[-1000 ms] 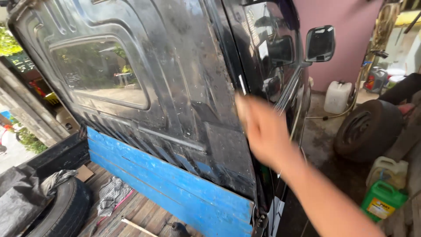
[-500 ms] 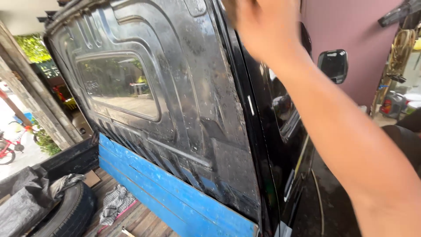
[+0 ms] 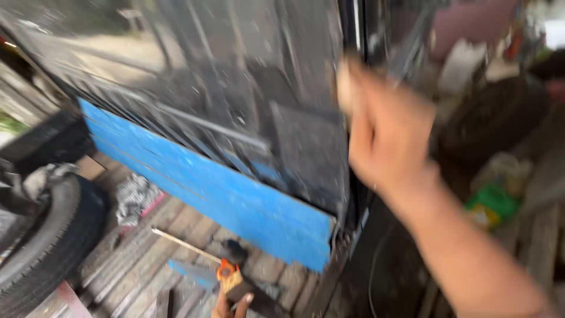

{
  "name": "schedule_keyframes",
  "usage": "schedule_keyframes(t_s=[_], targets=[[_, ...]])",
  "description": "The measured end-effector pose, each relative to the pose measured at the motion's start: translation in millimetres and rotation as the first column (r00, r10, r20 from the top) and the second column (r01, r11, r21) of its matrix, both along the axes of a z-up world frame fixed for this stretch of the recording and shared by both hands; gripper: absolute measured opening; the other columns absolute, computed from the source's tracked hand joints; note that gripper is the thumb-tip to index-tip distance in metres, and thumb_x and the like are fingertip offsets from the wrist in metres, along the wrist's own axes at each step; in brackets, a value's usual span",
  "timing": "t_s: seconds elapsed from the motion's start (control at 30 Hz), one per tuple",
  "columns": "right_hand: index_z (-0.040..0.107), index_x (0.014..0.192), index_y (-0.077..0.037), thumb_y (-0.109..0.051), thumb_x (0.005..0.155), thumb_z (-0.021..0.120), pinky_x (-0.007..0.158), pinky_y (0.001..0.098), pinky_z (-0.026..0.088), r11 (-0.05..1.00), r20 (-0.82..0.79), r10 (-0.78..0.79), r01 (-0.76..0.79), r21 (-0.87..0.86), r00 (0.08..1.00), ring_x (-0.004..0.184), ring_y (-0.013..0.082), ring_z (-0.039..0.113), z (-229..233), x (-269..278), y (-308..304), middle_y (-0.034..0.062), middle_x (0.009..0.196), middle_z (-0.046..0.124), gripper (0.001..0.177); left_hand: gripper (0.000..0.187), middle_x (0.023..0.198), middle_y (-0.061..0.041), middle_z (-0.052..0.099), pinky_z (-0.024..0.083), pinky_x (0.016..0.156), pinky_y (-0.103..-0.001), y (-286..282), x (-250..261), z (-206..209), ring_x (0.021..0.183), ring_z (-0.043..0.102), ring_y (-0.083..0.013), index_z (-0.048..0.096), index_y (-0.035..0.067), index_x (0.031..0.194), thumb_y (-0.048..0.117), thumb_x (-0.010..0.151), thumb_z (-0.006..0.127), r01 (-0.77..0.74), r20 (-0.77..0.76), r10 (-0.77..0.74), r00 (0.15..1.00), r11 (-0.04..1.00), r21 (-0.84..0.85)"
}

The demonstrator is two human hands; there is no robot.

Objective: The recorder is sanding various metal bars and parts of a truck frame using a piece of sandpaper.

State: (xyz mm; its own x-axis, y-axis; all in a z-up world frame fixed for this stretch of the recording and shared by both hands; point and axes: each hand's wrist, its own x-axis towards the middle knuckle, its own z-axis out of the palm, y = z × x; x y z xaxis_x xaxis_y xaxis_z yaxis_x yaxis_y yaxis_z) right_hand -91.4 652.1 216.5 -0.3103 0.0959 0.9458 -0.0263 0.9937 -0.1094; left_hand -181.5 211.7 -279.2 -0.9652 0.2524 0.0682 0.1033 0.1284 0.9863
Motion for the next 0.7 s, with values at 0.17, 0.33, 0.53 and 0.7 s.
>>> schedule_keyframes(t_s=[0.17,0.33,0.53,0.7], targets=[[0.067,0.122,0.004,0.006,0.099,0.062,0.09,0.0354,0.06,0.916,-0.038,0.129,-0.134,-0.378,0.991,0.103,0.0315,0.076,-223.2,46.3,-28.3,0.0214,0.114,0.072,0.024,0.048,0.104,-0.011,0.08,0.059,0.083,-0.031,52.0,25.5,118.1,0.099,0.074,-0.0156,0.064,0.003,0.129,0.009,0.084,0.079,0.107,-0.021,-0.11,0.994,0.985,-0.135],[0.071,0.122,-0.002,0.004,0.094,0.064,0.088,0.0342,0.06,0.747,0.306,0.297,-0.021,-0.664,0.905,0.107,0.0257,0.075,-295.4,101.4,-22.9,0.0172,0.116,0.075,0.029,0.036,0.097,-0.007,0.079,0.06,0.076,-0.029,75.1,37.8,168.4,0.09,0.071,-0.0105,0.065,0.002,0.123,0.013,0.089,0.075,0.216,-0.074,-0.229,0.971,0.964,-0.155],[0.07,0.117,-0.005,0.011,0.099,0.058,0.096,0.0345,0.057,0.835,0.304,0.346,-0.144,-0.531,0.888,0.112,0.0273,0.068,-319.8,92.6,-48.2,0.0138,0.119,0.069,0.027,0.034,0.093,-0.009,0.079,0.06,0.072,-0.029,81.4,53.0,197.8,0.084,0.075,-0.0124,0.064,0.003,0.116,0.014,0.087,0.078,0.232,0.009,-0.243,0.97,0.911,-0.342],[0.071,0.107,-0.004,0.005,0.082,0.063,0.108,0.0434,0.049,0.809,0.496,0.584,-0.406,-0.426,0.643,0.123,0.0329,0.063,-335.1,126.0,-127.4,0.0157,0.122,0.071,0.028,0.026,0.102,-0.01,0.078,0.059,0.085,-0.032,63.9,62.9,181.0,0.095,0.073,-0.0155,0.068,0.003,0.116,0.013,0.093,0.076,0.311,-0.162,-0.347,0.924,0.926,-0.214]])
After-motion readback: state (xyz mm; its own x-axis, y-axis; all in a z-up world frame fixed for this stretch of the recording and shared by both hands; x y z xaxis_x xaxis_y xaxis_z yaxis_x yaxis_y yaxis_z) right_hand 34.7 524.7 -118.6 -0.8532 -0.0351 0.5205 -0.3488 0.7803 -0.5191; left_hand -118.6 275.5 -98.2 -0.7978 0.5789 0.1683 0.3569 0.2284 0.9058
